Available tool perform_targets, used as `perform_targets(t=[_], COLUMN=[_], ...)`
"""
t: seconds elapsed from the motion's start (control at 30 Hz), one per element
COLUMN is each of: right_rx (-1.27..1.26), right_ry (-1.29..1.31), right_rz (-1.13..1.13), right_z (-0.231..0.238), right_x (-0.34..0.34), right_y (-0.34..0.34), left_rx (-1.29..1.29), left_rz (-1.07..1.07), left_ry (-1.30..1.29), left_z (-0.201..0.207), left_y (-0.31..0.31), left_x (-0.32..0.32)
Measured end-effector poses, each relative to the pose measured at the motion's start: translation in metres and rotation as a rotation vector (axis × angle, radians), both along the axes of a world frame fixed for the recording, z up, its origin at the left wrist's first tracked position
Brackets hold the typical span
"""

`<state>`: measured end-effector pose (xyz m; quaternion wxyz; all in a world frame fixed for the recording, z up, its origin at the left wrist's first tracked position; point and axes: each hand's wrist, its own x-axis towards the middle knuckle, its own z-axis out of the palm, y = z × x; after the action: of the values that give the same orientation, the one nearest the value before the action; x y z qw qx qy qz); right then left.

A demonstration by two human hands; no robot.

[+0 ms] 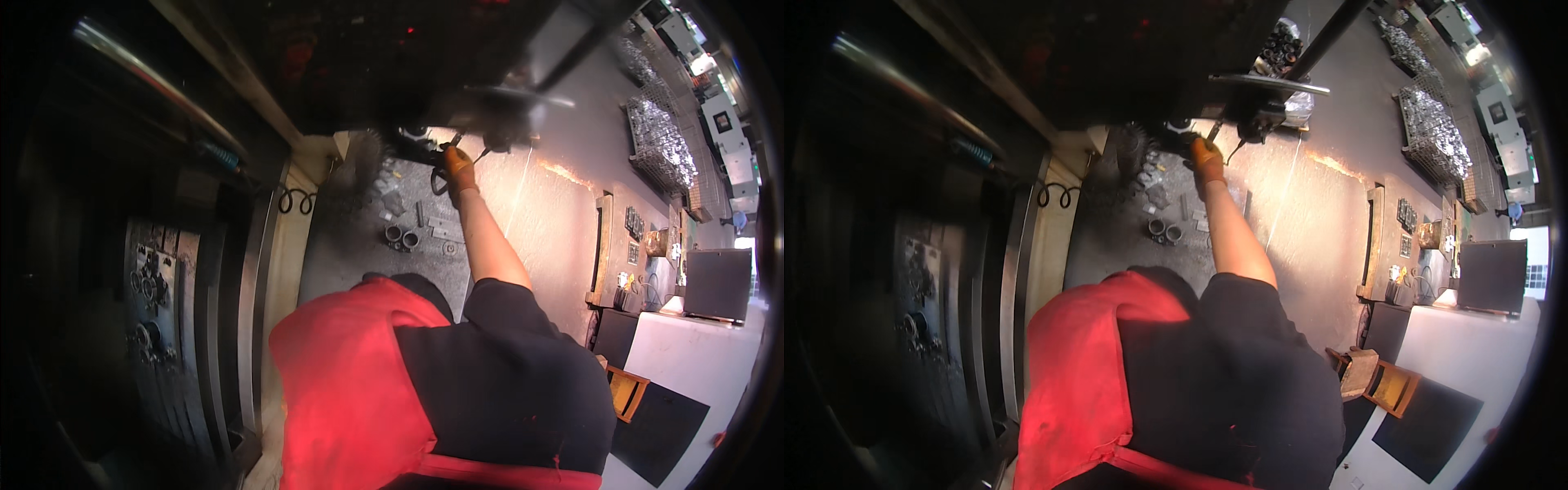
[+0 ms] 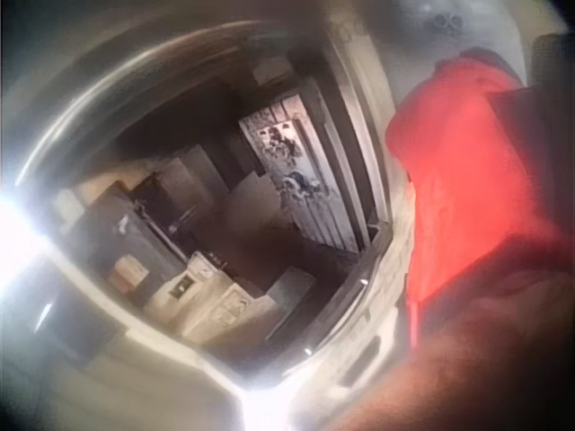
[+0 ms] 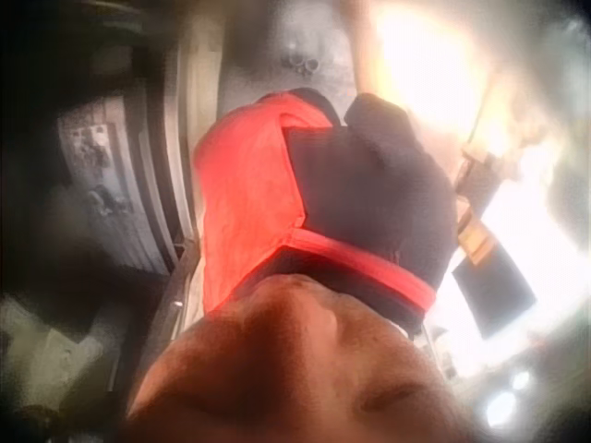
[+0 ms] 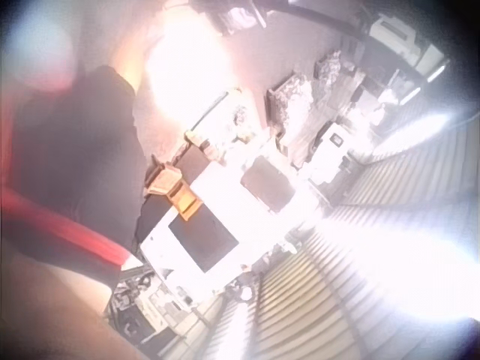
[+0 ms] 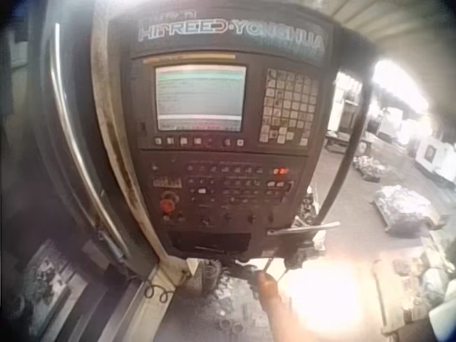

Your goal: The person positions metal components into a machine fixture, secures them with a wrench, and measures the parts using a dial indicator gauge.

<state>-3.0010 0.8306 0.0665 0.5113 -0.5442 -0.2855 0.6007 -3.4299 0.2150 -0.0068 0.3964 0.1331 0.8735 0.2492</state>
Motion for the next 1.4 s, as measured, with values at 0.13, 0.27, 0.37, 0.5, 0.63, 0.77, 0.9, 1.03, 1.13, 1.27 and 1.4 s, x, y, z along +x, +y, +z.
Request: perform_targets(t=[0.13,0.27,0.37,0.5,0.63,0.77,0.9,1.03,1.13,1.27,1.4], right_rx=[-0.181,-0.380,-0.431,-0.510,-0.562,-0.578,-0.560,-0.557,-0.486,-0.369,0.306], right_ry=[-0.076,-0.123,-0.121,-0.147,-0.180,-0.207,-0.216,-0.170,-0.175,-0.313,-0.437], right_rz=[-0.032,-0.099,-0.161,-0.201,-0.168,-0.056,0.086,0.252,0.436,0.564,0.600], right_z=[-0.015,-0.040,-0.056,-0.068,-0.068,-0.068,-0.066,-0.081,-0.095,-0.073,-0.003], right_x=[0.043,0.073,0.087,0.101,0.109,0.097,0.057,0.029,-0.008,-0.095,-0.200], right_y=[-0.029,-0.064,-0.106,-0.160,-0.189,-0.197,-0.174,-0.130,-0.090,-0.060,-0.054], left_rx=[-0.029,-0.054,-0.077,-0.088,-0.055,-0.132,-0.289,-0.379,-0.366,-0.323,-0.398], left_rz=[-0.024,-0.046,-0.052,0.020,0.111,0.230,0.171,0.261,0.394,0.585,0.689], left_ry=[-0.048,-0.089,-0.111,-0.073,-0.050,-0.045,0.031,0.004,-0.046,-0.091,0.002], left_z=[-0.003,-0.018,-0.028,-0.042,-0.075,-0.069,-0.083,-0.029,-0.003,0.021,-0.054], left_y=[0.011,0.019,0.015,0.005,-0.016,-0.026,-0.064,-0.046,-0.051,-0.066,-0.141], left_x=[-0.012,-0.029,-0.046,-0.061,-0.074,-0.053,-0.044,-0.002,0.019,0.056,0.109])
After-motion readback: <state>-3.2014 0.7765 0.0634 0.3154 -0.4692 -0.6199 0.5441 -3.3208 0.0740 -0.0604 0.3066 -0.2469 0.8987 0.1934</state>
